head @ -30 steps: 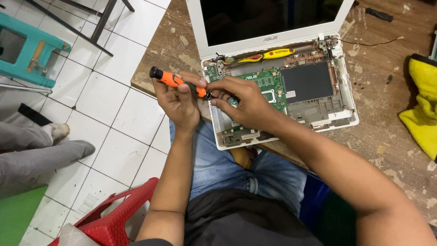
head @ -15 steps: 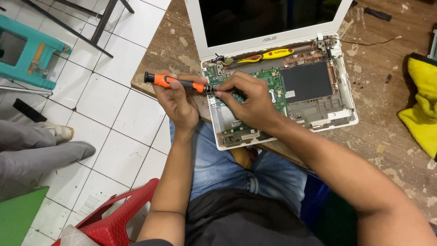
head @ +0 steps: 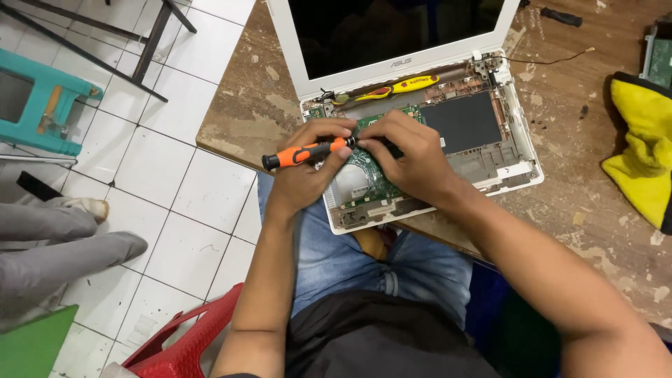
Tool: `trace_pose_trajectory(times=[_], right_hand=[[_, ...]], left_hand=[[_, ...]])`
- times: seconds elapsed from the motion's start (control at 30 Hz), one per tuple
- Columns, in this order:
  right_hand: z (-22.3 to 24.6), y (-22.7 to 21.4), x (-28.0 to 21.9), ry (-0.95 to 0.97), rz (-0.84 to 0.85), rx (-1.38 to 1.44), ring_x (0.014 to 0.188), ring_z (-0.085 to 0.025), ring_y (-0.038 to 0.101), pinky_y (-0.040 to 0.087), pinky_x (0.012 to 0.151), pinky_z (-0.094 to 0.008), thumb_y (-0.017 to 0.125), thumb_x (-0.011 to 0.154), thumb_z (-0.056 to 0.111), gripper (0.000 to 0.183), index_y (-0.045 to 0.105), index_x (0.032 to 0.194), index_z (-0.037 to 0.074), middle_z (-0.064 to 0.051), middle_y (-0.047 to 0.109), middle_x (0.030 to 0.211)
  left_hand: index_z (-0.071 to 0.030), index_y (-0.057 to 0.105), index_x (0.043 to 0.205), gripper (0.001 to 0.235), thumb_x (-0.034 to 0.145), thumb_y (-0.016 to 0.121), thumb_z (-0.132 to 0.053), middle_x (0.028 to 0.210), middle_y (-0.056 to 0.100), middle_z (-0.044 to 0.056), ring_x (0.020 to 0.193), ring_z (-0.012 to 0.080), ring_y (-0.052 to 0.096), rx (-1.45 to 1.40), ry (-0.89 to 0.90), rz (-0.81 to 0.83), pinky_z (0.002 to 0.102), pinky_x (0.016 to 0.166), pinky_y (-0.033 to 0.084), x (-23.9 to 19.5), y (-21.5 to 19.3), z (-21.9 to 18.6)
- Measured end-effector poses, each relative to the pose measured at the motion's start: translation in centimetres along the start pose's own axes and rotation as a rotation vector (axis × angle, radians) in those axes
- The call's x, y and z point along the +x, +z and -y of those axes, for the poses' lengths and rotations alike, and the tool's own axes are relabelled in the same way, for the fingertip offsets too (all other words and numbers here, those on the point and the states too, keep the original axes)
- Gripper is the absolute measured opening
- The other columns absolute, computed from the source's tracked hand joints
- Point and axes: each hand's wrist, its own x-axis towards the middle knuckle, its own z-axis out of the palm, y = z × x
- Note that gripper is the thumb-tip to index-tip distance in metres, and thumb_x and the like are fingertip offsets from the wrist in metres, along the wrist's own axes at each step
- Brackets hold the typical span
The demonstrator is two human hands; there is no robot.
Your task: The person uses a screwdriver to remove screws from the motherboard of a white laptop, then lifts the motherboard out of the chassis and places it on a white board. The person continues to remove additional screws from the motherboard while it rests on the board.
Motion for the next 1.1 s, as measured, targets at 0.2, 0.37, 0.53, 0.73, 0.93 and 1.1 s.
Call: trace_pose_trajectory(times=[0.2,0.37,0.53,0.73,0.93,1.1], right_hand=[[1.6,-4.3,0.6,-0.134,0.126,-0.144,0.079,-0.033,0.068,0.059,0.071,-0.04,0.071,0.095,-0.011,0.007,0.069,0.099,-0.006,-0.017,0.065,0.087],[-0.8,-7.0,-2.2,0.018,0.147,-0.16,0.082,-0.033,0.07,0.058,0.076,-0.039,0.068,0.099,-0.007,0.002,0.068,0.099,-0.005,-0.014,0.065,0.089],[-1.2,-8.9,-3.8,0.113,0.135,-0.21,0.086,-0.035,0.07,0.058,0.079,-0.042,0.067,0.1,-0.006,0.001,0.066,0.101,-0.005,-0.016,0.065,0.09],[-1.3,-12.1,-5.2,0.22,0.096,-0.28,0.086,-0.035,0.069,0.056,0.082,-0.042,0.067,0.101,-0.004,0.001,0.067,0.102,-0.004,-0.015,0.065,0.091],[-1.1,-14.5,-7.8,0.359,0.026,-0.361,0.085,-0.035,0.068,0.054,0.081,-0.043,0.071,0.099,-0.002,0.002,0.069,0.101,-0.002,-0.014,0.066,0.091],[-1.3,-15.9,-8.6,0.285,-0.064,-0.512,0.093,-0.027,0.069,0.05,0.083,-0.039,0.08,0.098,0.0,0.004,0.076,0.1,-0.001,-0.012,0.074,0.1]], left_hand=[[-0.005,0.072,0.114,0.035,0.093,0.078,-0.033,0.114,0.074,0.016,0.107,0.0313,0.072,-0.103,0.014,0.147,0.041,0.094,0.056,0.4,-0.7,-0.8],[-0.009,0.074,0.112,0.037,0.082,0.089,-0.024,0.108,0.076,0.012,0.095,0.0312,0.074,0.014,-0.035,0.226,0.04,0.088,0.055,1.0,-0.2,-1.5],[-0.008,0.075,0.111,0.036,0.081,0.09,-0.022,0.099,0.076,0.011,0.087,0.0306,0.075,0.066,-0.012,0.254,0.039,0.084,0.055,1.0,0.2,-1.1],[-0.01,0.076,0.109,0.031,0.083,0.089,-0.021,0.098,0.076,0.006,0.082,0.0273,0.071,0.279,0.013,0.265,0.037,0.08,0.049,1.1,1.4,-1.3],[-0.011,0.077,0.112,0.035,0.082,0.092,-0.02,0.1,0.075,0.005,0.082,0.0263,0.067,0.407,-0.014,0.289,0.037,0.08,0.044,1.1,1.8,-1.3],[-0.015,0.077,0.118,0.038,0.086,0.088,-0.032,0.097,0.064,0.002,0.088,0.0191,0.058,0.607,-0.041,0.324,0.037,0.087,0.039,0.5,2.3,-1.0]])
